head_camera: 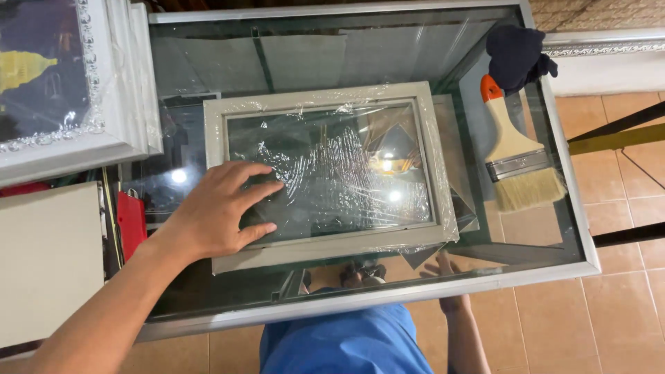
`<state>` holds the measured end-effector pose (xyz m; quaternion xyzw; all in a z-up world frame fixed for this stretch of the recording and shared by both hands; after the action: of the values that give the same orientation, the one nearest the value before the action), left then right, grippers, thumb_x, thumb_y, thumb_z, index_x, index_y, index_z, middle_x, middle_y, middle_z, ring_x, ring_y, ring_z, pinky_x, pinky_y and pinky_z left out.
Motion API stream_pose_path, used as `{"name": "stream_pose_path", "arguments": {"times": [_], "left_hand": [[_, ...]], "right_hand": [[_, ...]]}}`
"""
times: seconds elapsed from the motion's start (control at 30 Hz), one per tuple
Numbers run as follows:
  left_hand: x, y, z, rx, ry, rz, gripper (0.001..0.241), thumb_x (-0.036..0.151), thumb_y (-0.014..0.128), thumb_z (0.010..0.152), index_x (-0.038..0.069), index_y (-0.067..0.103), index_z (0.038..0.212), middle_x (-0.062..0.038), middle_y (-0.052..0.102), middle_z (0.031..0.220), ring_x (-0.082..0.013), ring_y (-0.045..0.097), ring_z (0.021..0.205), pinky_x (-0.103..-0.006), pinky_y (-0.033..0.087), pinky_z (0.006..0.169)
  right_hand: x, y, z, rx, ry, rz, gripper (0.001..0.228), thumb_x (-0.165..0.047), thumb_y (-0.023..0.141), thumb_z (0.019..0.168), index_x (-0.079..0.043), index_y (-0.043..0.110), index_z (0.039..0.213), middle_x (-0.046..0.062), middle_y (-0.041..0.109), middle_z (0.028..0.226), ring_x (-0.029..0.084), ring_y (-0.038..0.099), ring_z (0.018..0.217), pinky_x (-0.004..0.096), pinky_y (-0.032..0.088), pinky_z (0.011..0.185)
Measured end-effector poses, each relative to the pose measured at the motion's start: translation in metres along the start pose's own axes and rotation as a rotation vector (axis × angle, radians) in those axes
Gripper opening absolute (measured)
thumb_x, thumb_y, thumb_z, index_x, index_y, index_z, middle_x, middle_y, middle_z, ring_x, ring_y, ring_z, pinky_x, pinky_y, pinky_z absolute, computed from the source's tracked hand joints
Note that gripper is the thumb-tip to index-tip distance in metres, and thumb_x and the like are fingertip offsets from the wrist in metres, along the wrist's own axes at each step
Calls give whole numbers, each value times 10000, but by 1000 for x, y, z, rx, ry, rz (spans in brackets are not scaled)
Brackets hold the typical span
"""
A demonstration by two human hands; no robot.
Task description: Assembling a picture frame by inserting the artwork and backboard and cleaning the glass with a brush.
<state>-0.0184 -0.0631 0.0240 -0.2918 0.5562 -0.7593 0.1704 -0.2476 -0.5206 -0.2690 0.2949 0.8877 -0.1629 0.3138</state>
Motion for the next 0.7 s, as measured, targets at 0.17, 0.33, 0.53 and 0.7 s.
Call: {"name": "stream_pose_path", "arguments": {"times": [0.17, 0.33, 0.53, 0.7], "left_hand": [[7, 7, 12, 146, -1, -64, 77, 191, 775, 866, 147, 715, 882, 38, 633, 964, -200, 607, 882, -354, 508, 836], [16, -6, 23, 259, -69, -156, 90, 165, 789, 889, 103, 728, 866, 13, 689, 840, -179, 646, 774, -324, 514, 718], [-5, -31, 49, 569, -188, -275, 81, -13, 771, 975, 1, 728, 908, -34, 633, 665, -131, 449, 491, -281, 327, 480], [-36, -50, 66, 703, -345, -419, 378, 299, 675, 1102, -40, 698, 936, -31, 559, 677, -125, 426, 583, -272, 347, 550]], "right_hand": [[-17, 35, 19, 28, -368, -170, 520, -379, 648, 980, 141, 658, 985, 227, 663, 725, 228, 602, 538, 301, 474, 429], [-3, 0, 0, 132, -725, -600, 132, -130, 613, 928, -4, 636, 964, 119, 642, 786, 230, 570, 667, 360, 446, 595], [42, -141, -14, -42, -227, 333, 271, 12, 514, 1021, 63, 565, 1282, 218, 650, 1148, 304, 651, 998, 390, 539, 858], [76, -438, 109, -825, 414, 447, 565, -271, 503, 978, -171, 350, 1513, 86, 521, 1540, 223, 549, 1396, 390, 474, 1161]]}}
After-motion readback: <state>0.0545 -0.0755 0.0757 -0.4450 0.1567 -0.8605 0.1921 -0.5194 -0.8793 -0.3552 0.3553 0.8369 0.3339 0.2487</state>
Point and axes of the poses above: each hand's wrist, its own z-axis towards the middle knuckle, its own y-axis out of the palm, x = y × z, the point moved 2 cm from there along z, towards the middle knuckle
